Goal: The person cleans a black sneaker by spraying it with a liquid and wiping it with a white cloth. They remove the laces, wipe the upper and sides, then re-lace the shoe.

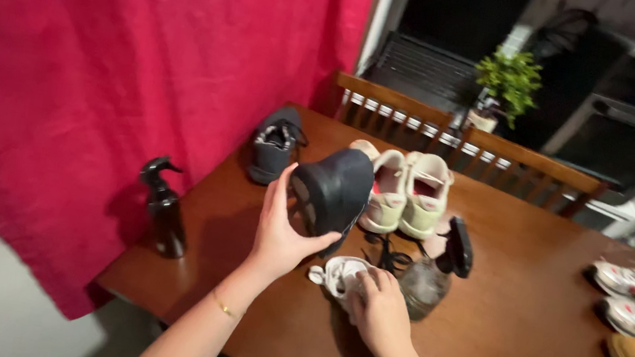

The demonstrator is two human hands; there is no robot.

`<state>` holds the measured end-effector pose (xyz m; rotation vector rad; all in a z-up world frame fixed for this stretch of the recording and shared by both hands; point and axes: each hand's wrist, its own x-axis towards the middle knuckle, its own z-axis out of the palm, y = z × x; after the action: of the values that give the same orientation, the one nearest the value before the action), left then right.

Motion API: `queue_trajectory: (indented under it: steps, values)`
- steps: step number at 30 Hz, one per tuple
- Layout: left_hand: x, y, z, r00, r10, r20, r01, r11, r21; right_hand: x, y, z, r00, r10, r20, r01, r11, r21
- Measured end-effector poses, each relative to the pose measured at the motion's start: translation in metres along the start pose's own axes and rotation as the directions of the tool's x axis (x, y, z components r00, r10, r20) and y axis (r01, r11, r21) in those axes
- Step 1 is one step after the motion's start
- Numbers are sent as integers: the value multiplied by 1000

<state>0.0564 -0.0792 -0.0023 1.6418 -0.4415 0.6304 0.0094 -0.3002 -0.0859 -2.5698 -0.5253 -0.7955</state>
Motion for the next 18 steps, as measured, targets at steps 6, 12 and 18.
queue_trajectory:
  steps: [6,12,18]
  values:
    - [11,-34,33,987,150,-54,-150,989,-1,-26,5,-26,939,135,-317,-108,989,99]
    - [0,-71,30,963,220,-154,-196,968,158,-31,51,-54,757,440,-483,-406,896,181]
    - [-14,-96,22,966,148,-213,-152,988,-3,0,83,-58,843,440,-310,-389,896,213]
